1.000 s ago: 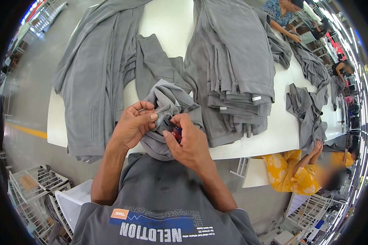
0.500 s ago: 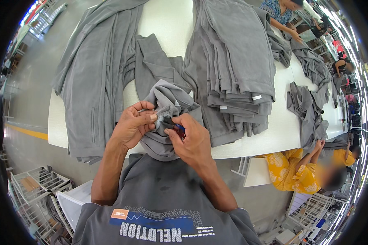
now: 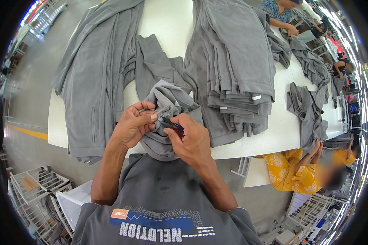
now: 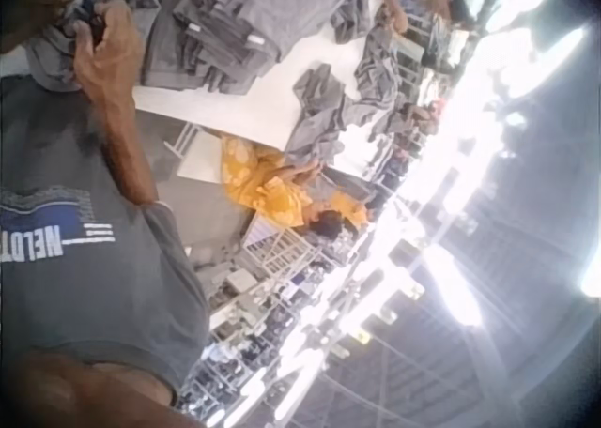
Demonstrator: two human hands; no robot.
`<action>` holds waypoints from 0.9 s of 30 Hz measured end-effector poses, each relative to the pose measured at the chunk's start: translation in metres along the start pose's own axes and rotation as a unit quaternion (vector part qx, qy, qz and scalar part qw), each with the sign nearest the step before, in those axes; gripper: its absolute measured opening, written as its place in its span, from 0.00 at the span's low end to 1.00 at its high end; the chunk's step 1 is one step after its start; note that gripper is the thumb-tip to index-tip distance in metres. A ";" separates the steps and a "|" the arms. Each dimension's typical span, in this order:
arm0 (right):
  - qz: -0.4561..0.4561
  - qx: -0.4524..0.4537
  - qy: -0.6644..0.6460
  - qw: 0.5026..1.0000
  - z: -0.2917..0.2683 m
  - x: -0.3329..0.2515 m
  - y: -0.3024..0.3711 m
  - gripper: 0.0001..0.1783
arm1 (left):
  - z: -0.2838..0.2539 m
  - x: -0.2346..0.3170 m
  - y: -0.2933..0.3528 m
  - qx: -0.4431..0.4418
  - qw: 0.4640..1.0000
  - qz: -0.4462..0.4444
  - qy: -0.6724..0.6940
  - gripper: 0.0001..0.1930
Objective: The person uses a small cutting tool to trim loose threads from the waistband and seams of gray sweatpants. They repeatedly pick up pants from a pile, cut visible threads, and place the pants back on the table.
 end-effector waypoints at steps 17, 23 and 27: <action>0.004 0.010 0.002 1.000 0.000 -0.003 -0.002 0.13 | 0.000 0.002 -0.001 0.004 1.000 0.010 -0.015 0.17; 0.011 0.012 -0.006 1.000 0.001 0.000 -0.002 0.12 | 0.001 0.001 -0.001 0.007 1.000 0.011 -0.010 0.16; 0.013 0.016 -0.014 1.000 0.002 0.002 -0.002 0.12 | 0.000 0.001 -0.002 0.008 1.000 0.011 -0.009 0.17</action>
Point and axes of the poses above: each hand's wrist, its own y-axis away from the middle knuckle, its own z-axis out of the palm, x = y × z, the point moved 10 cm from there along -y, towards the middle knuckle, and after that the axes turned 7 degrees about -y, right-handed, at the moved point
